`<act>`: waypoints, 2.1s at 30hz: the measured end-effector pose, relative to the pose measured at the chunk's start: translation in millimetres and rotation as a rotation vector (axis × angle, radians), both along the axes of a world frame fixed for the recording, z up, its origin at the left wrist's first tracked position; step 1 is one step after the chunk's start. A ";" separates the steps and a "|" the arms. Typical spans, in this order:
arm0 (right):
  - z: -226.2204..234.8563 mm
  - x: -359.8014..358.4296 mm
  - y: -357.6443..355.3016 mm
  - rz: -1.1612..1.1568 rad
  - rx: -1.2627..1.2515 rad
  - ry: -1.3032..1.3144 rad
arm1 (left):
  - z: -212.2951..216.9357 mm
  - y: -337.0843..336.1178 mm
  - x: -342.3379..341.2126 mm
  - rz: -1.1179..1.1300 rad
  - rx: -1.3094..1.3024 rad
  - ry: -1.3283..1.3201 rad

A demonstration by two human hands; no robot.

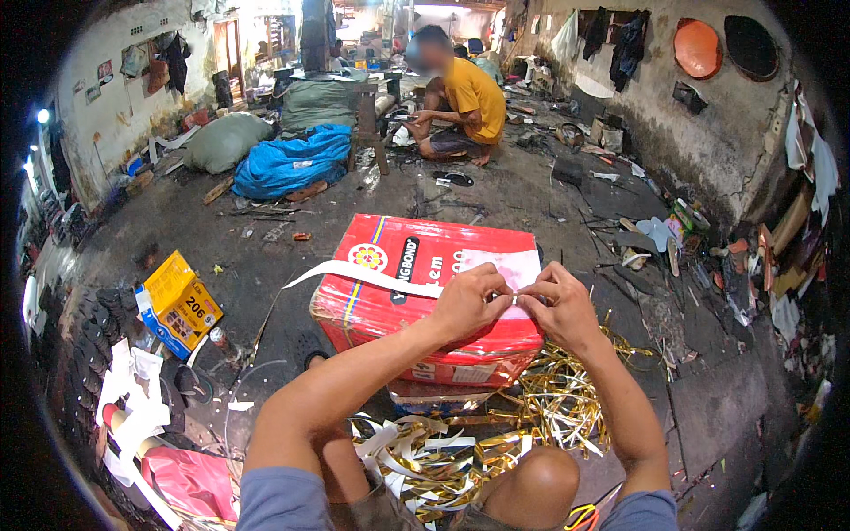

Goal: The person sits on the floor and wraps a red cardboard box with white tape. They repeatedly apply tape strips to the top and sides of the box, smoothing each piece by hand. The workspace is cluttered with gold and white ribbons and other packaging materials.

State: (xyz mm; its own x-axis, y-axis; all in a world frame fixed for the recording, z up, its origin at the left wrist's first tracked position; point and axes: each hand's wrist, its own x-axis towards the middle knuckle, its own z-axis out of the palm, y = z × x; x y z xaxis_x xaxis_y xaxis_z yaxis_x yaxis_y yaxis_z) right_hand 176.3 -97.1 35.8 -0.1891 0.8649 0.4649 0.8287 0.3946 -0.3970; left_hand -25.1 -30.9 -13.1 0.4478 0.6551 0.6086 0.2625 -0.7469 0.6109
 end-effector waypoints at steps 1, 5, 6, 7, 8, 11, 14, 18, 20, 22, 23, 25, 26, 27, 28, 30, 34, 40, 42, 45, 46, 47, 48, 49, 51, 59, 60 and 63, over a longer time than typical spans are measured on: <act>0.8 -1.3 -0.9 -0.003 0.001 -0.001 | -0.2 1.6 -1.3 -0.010 -0.027 -0.011; 10.2 -4.9 3.4 0.020 -0.061 0.007 | -1.3 8.6 -5.6 -0.039 -0.132 -0.038; 11.1 -4.7 4.0 0.020 -0.079 0.034 | -1.6 10.3 -6.4 -0.043 -0.158 -0.041; 10.1 -0.3 4.9 0.011 -0.094 0.055 | -1.4 8.1 -2.8 -0.060 -0.192 -0.061; 8.6 3.8 6.5 0.009 -0.110 0.075 | -2.7 8.0 -0.1 -0.068 -0.190 -0.074; -0.4 3.6 10.5 -0.007 -0.050 0.092 | -1.1 7.7 -1.4 -0.080 -0.190 -0.094; -6.7 -0.5 12.9 -0.050 -0.048 0.166 | -0.5 7.4 -2.3 -0.045 -0.145 -0.095; -24.3 2.6 24.0 -0.108 -0.092 0.325 | 1.6 9.5 0.2 0.023 -0.148 -0.043; -36.2 7.4 25.7 -0.126 -0.190 0.650 | 3.5 11.5 8.7 0.032 -0.166 -0.039; -37.3 -0.3 29.8 0.018 -0.292 0.895 | 10.0 19.2 8.3 0.026 -0.366 0.043; -33.7 -5.0 30.6 -0.016 -0.310 0.908 | 14.1 26.5 6.6 -0.003 -0.293 0.088; -36.8 -0.6 38.8 -0.074 -0.359 0.869 | 26.4 35.6 7.8 -0.021 -0.295 0.246; -34.0 -0.2 38.9 -0.103 -0.400 0.858 | 34.0 36.5 9.4 -0.019 -0.266 0.311; -32.8 -0.4 34.2 -0.119 -0.361 0.852 | 37.2 37.1 12.0 -0.052 -0.212 0.323; -31.6 -3.9 28.0 -0.127 -0.326 0.843 | 38.8 37.7 12.4 -0.076 -0.161 0.332; -35.4 -5.6 25.0 -0.156 -0.302 0.936 | 34.7 41.9 11.2 -0.127 -0.090 0.260; -36.6 10.4 19.5 -0.197 -0.472 1.058 | 16.8 35.5 18.7 -0.180 -0.074 0.013; -52.8 16.5 26.6 -0.120 -0.174 0.701 | 13.4 26.9 39.3 -0.194 -0.138 -0.111; -54.5 8.6 24.3 -0.046 -0.366 1.053 | 15.3 24.6 31.0 -0.218 -0.206 -0.130; -57.3 2.3 14.0 0.042 -0.588 1.582 | 8.1 28.6 33.3 -0.230 -0.236 -0.112; -57.6 4.1 14.5 0.038 -0.619 1.636 | 13.5 30.4 35.6 -0.246 -0.249 -0.109; -60.0 5.8 14.4 0.035 -0.651 1.690 | 13.2 30.8 37.8 -0.258 -0.258 -0.123; -63.1 7.1 14.0 0.033 -0.685 1.744 | 9.6 30.9 40.1 -0.268 -0.266 -0.136; -63.1 9.5 13.5 0.051 -0.706 1.759 | 8.5 31.9 42.9 -0.282 -0.268 -0.156; -63.8 10.9 13.1 0.087 -0.709 1.785 | 6.0 33.4 46.2 -0.271 -0.258 -0.175; -23.9 34.5 54.6 -0.309 -0.409 0.848 | 10.2 30.4 50.1 -0.232 -0.187 -0.176; -24.5 31.1 62.8 -0.425 -0.270 0.530 | 10.3 29.2 51.8 -0.236 -0.194 -0.181; -31.2 14.4 66.9 -0.426 -0.058 0.345 | 11.0 30.8 44.3 -0.222 -0.222 -0.162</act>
